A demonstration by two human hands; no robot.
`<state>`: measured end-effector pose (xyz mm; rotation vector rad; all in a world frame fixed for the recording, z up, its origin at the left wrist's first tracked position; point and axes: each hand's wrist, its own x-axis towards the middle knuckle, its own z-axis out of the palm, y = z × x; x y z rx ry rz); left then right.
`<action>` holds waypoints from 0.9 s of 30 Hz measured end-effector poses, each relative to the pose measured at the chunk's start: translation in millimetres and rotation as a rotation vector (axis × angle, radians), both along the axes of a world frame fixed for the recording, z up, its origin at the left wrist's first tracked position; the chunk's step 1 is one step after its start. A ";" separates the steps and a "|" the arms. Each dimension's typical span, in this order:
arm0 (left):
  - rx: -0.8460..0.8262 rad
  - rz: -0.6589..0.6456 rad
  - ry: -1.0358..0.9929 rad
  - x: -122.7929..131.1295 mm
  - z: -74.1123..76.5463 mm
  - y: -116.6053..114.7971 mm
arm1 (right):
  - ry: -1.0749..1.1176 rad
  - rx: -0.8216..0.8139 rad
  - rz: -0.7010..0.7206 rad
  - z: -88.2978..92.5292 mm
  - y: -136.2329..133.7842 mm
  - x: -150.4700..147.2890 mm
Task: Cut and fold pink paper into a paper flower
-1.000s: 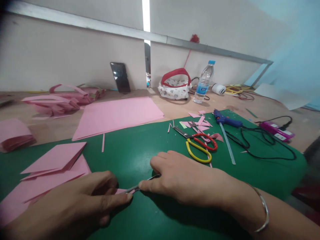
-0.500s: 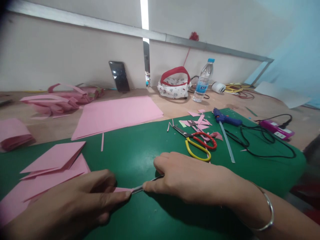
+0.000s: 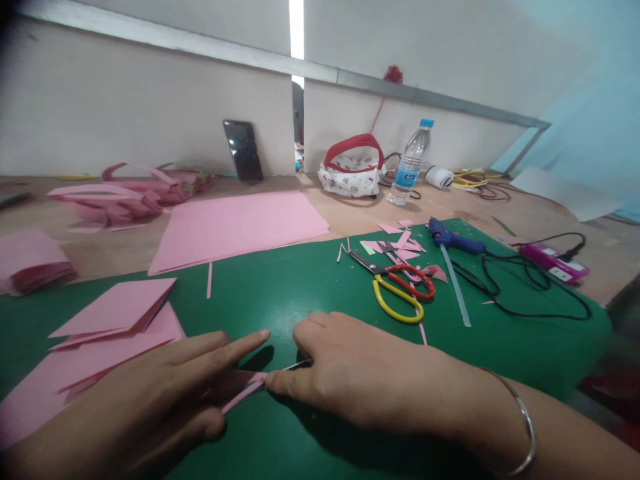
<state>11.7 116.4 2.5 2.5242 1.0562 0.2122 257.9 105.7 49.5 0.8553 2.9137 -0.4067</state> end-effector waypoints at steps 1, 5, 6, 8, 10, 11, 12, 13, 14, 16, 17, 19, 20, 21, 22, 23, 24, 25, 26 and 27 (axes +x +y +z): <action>-0.011 0.007 0.027 0.2 1.2 -0.2 | 0.001 0.009 0.001 0.1 -0.4 0.1; 0.016 0.018 0.017 -1.7 -0.7 -0.3 | 0.006 0.048 0.027 -2.5 -1.2 4.6; 0.027 0.014 0.000 -2.1 -1.6 -0.2 | 0.012 0.048 0.021 -4.2 -1.2 6.6; 0.028 0.013 -0.006 -2.1 -1.7 0.0 | 0.053 0.038 -0.012 -8.4 -1.3 10.6; -0.006 0.018 0.037 -1.1 0.5 0.0 | 0.108 0.015 -0.050 -12.1 -1.5 13.2; -0.021 0.019 0.059 -0.4 1.9 -0.3 | 0.124 0.003 -0.060 -13.1 -1.7 13.4; -0.031 0.022 0.076 0.1 3.3 -0.7 | 0.128 0.002 -0.061 -13.3 -2.0 12.7; -0.034 0.025 0.085 0.3 4.3 -1.2 | 0.118 0.009 -0.050 -12.6 -2.4 11.0; -0.035 0.025 0.087 0.3 4.9 -1.9 | 0.098 0.026 -0.033 -11.3 -2.9 8.5; -0.032 0.026 0.077 -0.4 5.3 -3.6 | 0.040 0.060 0.004 -7.1 -3.9 1.8; -0.032 0.027 0.071 -0.8 5.3 -4.3 | 0.003 0.063 0.016 -4.9 -4.3 -1.7; -0.042 0.022 0.068 -1.0 5.4 -5.1 | -0.052 0.053 0.030 -1.2 -4.5 -7.7; -0.049 0.025 0.077 -0.7 5.5 -5.0 | -0.062 0.049 0.034 -0.1 -4.4 -9.5; -0.052 0.028 0.085 -0.3 5.5 -4.5 | -0.071 0.044 0.037 0.5 -4.3 -10.3; -0.053 0.031 0.093 0.1 5.5 -3.8 | -0.075 0.043 0.042 0.5 -4.3 -10.1; -0.055 0.033 0.099 0.3 5.2 -3.0 | -0.073 0.046 0.047 0.0 -4.4 -9.0; -0.050 0.034 0.098 0.3 4.7 -2.2 | -0.068 0.045 0.049 -0.8 -4.9 -7.1; -0.048 0.033 0.096 0.0 4.0 -1.5 | -0.059 0.042 0.050 -1.9 -5.5 -4.6; -0.045 0.032 0.091 -0.6 3.3 -1.2 | -0.037 0.042 0.048 -3.3 -6.2 -1.9; -0.036 0.032 0.085 -1.4 2.7 -1.1 | -0.006 0.045 0.040 -4.7 -6.9 0.6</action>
